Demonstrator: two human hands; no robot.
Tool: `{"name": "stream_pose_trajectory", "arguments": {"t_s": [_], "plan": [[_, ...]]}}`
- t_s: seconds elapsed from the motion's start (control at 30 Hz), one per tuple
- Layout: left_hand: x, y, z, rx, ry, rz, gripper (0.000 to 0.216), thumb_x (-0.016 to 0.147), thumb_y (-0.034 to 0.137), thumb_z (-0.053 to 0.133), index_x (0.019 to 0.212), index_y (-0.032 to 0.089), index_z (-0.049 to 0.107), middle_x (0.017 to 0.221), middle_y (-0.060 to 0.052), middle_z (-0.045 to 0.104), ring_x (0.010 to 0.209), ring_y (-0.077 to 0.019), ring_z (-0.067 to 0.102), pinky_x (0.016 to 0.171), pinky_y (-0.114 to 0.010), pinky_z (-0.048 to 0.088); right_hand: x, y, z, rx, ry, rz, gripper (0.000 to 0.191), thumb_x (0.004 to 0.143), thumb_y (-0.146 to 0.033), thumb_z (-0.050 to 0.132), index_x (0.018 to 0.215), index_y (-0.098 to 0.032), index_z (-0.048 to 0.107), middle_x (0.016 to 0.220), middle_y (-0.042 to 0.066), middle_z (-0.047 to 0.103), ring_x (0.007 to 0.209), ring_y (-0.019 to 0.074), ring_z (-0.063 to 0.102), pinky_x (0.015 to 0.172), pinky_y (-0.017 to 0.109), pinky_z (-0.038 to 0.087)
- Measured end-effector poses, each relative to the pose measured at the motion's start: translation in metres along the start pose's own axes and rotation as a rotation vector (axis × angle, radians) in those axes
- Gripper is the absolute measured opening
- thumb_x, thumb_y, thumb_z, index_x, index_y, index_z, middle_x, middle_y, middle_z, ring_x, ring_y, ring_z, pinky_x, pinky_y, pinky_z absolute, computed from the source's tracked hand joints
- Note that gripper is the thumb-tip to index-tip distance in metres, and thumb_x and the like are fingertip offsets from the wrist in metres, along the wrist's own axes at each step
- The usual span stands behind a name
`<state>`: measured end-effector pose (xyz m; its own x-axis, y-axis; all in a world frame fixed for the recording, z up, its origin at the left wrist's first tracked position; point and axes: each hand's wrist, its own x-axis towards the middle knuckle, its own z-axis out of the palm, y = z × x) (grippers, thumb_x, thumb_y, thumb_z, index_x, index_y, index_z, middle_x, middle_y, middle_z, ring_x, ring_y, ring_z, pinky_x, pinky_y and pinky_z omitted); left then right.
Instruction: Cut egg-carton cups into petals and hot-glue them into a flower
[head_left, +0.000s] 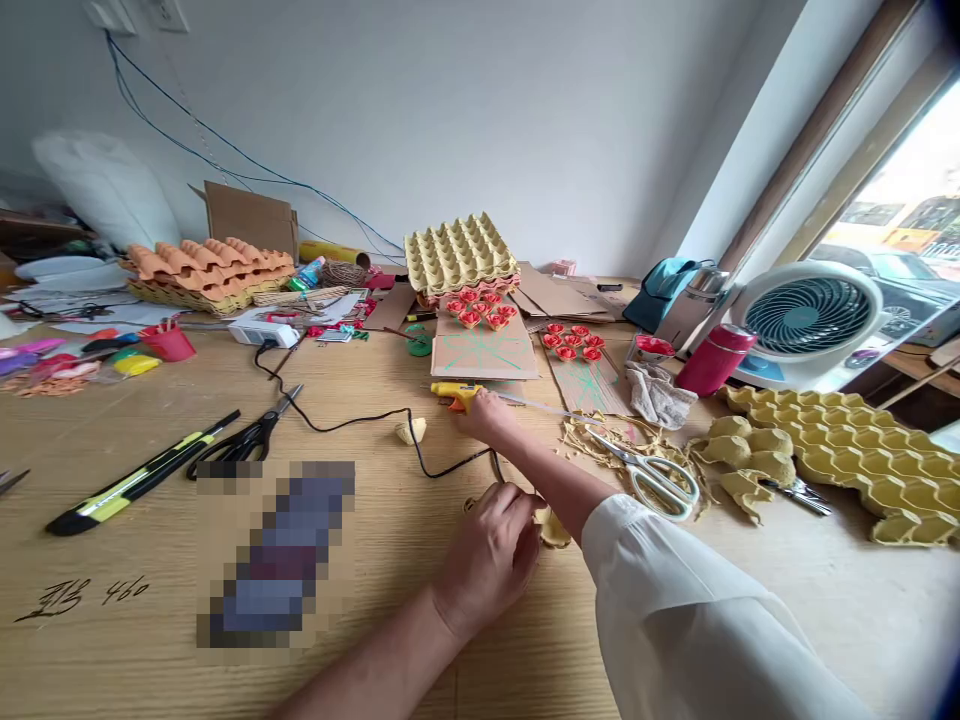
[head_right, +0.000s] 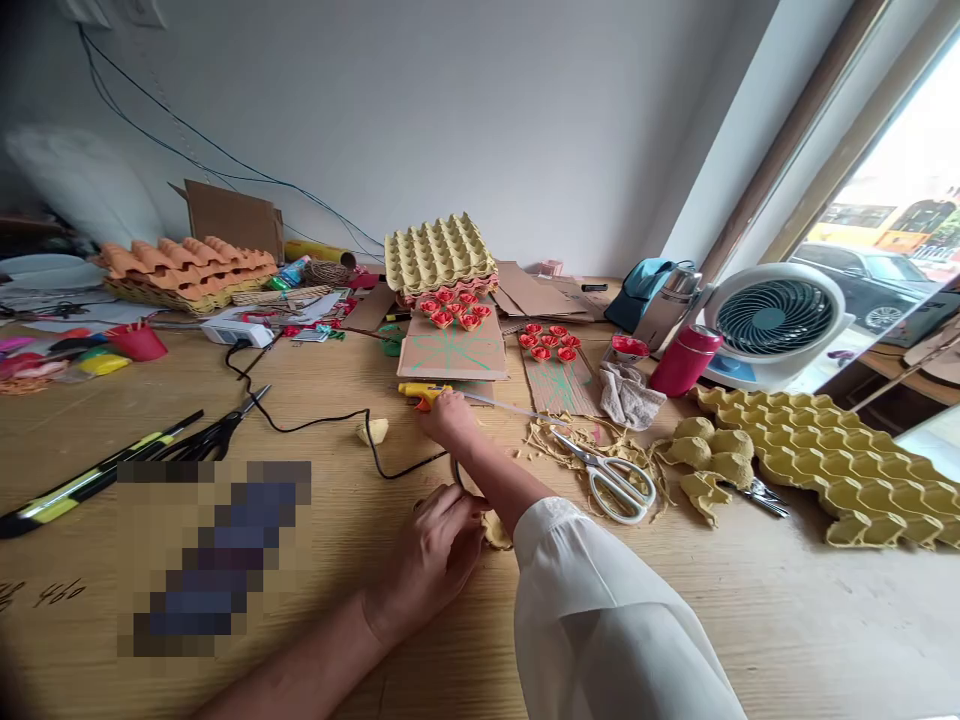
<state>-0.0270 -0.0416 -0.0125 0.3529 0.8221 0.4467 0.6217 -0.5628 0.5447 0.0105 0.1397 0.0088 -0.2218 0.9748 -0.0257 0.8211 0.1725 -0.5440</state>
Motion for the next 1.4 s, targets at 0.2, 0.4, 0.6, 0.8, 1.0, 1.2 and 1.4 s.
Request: {"name": "stream_pose_trajectory", "arguments": {"t_s": [0.2, 0.4, 0.6, 0.8, 1.0, 1.2, 1.4], "plan": [[0.003, -0.007, 0.001, 0.011, 0.033, 0.0, 0.019, 0.09, 0.007, 0.053, 0.1, 0.018, 0.064, 0.095, -0.007, 0.065, 0.092, -0.0239, 0.059, 0.083, -0.036, 0.052, 0.002, 0.007, -0.004, 0.089, -0.082, 0.095, 0.029, 0.099, -0.034, 0.062, 0.126, -0.021, 0.062, 0.13, 0.009, 0.063, 0.109, 0.0235, 0.065, 0.091, 0.043, 0.057], [0.004, -0.005, 0.002, 0.004, 0.082, 0.057, 0.023, 0.085, 0.002, 0.052, 0.095, 0.018, 0.065, 0.09, -0.005, 0.067, 0.086, -0.0224, 0.06, 0.078, -0.034, 0.05, -0.025, 0.014, -0.022, 0.312, -0.191, 0.103, 0.033, 0.099, -0.035, 0.063, 0.127, -0.017, 0.061, 0.128, 0.009, 0.063, 0.108, 0.0249, 0.066, 0.09, 0.045, 0.058], [0.005, -0.002, -0.005, -0.005, 0.11, 0.091, 0.02, 0.089, 0.006, 0.051, 0.095, 0.018, 0.065, 0.088, -0.005, 0.067, 0.085, -0.0212, 0.061, 0.079, -0.034, 0.049, -0.06, 0.005, -0.062, 0.625, -0.174, 0.019, 0.017, 0.093, -0.018, 0.065, 0.107, -0.016, 0.056, 0.083, 0.001, 0.068, 0.057, 0.0105, 0.062, 0.054, 0.023, 0.05], [0.005, -0.01, -0.008, -0.055, 0.119, 0.02, 0.017, 0.097, 0.014, 0.049, 0.109, 0.021, 0.059, 0.092, -0.003, 0.067, 0.082, -0.018, 0.063, 0.081, -0.034, 0.05, -0.074, 0.001, -0.121, 0.93, -0.05, -0.253, 0.021, 0.087, -0.027, 0.068, 0.097, -0.021, 0.051, 0.072, -0.006, 0.06, 0.055, 0.0073, 0.054, 0.054, 0.021, 0.044], [0.004, -0.015, -0.006, -0.125, 0.083, 0.007, 0.018, 0.097, 0.028, 0.055, 0.114, 0.02, 0.056, 0.098, -0.005, 0.064, 0.094, -0.0204, 0.063, 0.087, -0.035, 0.052, -0.077, 0.006, -0.168, 1.079, 0.044, -0.497, 0.028, 0.09, -0.048, 0.065, 0.091, -0.023, 0.053, 0.073, -0.004, 0.057, 0.056, 0.0085, 0.053, 0.051, 0.023, 0.037], [0.002, -0.011, 0.002, -0.005, -0.098, 0.069, 0.058, 0.086, 0.053, 0.07, 0.129, 0.019, 0.052, 0.122, -0.013, 0.064, 0.112, -0.0308, 0.06, 0.095, -0.048, 0.05, -0.086, 0.018, -0.192, 0.939, 0.249, -0.543, 0.025, 0.086, -0.042, 0.072, 0.1, -0.025, 0.059, 0.077, -0.003, 0.056, 0.057, 0.0094, 0.054, 0.054, 0.027, 0.044], [-0.002, -0.005, 0.012, 0.128, -0.197, 0.056, 0.068, 0.083, 0.036, 0.077, 0.14, 0.022, 0.042, 0.133, -0.013, 0.057, 0.117, -0.0338, 0.056, 0.099, -0.053, 0.048, -0.088, 0.055, -0.192, 0.773, 0.43, -0.454, 0.021, 0.079, -0.033, 0.077, 0.087, -0.023, 0.06, 0.066, -0.005, 0.058, 0.049, 0.009, 0.053, 0.046, 0.024, 0.042]]}}
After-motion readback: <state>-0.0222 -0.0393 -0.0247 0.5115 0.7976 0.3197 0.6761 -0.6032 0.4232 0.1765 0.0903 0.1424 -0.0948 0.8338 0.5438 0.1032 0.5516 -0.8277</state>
